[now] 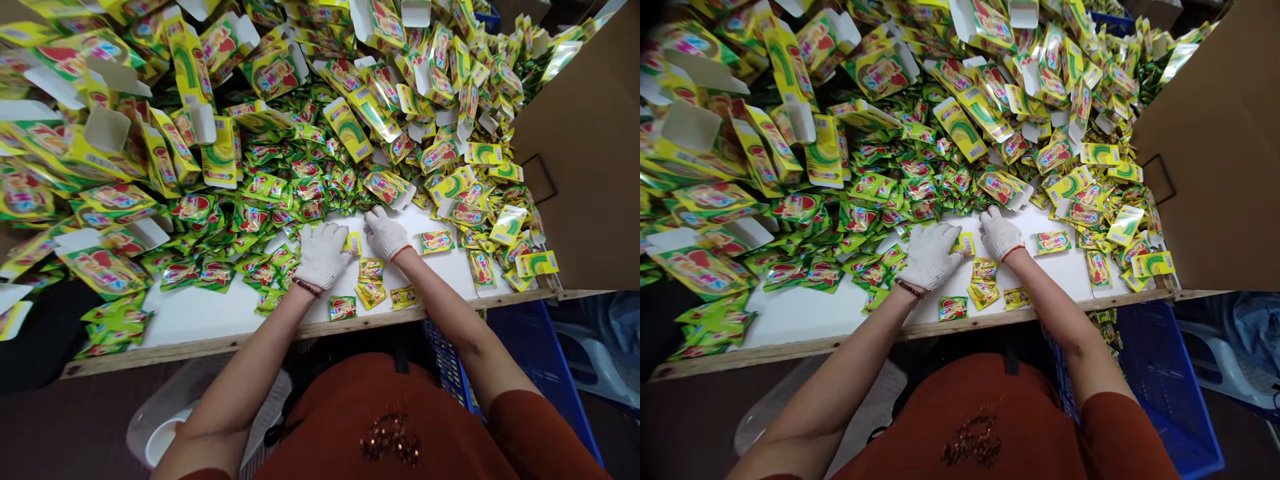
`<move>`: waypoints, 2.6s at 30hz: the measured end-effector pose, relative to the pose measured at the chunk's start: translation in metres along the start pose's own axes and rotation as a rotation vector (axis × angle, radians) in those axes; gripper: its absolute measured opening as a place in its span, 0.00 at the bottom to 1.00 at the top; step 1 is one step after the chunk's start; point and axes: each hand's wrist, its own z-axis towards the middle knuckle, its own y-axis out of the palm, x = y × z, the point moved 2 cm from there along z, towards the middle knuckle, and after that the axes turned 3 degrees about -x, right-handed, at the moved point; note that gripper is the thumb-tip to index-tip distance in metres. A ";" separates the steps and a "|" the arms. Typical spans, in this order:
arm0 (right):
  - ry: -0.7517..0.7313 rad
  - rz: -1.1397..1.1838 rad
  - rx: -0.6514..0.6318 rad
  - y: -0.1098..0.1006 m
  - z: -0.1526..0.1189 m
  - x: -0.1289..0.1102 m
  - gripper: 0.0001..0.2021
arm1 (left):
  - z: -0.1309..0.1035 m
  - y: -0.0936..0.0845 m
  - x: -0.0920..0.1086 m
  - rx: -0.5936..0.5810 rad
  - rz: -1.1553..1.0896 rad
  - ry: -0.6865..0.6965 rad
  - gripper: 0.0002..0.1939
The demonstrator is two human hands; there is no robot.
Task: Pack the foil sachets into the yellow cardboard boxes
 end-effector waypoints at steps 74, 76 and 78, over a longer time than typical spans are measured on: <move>0.484 1.820 -0.239 -0.010 -0.125 -0.013 0.22 | -0.042 -0.035 0.037 -0.102 -1.396 -0.003 0.43; 0.489 1.800 -0.228 -0.008 -0.125 -0.012 0.22 | -0.052 -0.035 0.037 -0.151 -1.406 0.025 0.38; 0.484 1.682 -0.123 -0.008 -0.126 -0.008 0.21 | -0.059 -0.036 0.032 -0.132 -1.322 0.077 0.34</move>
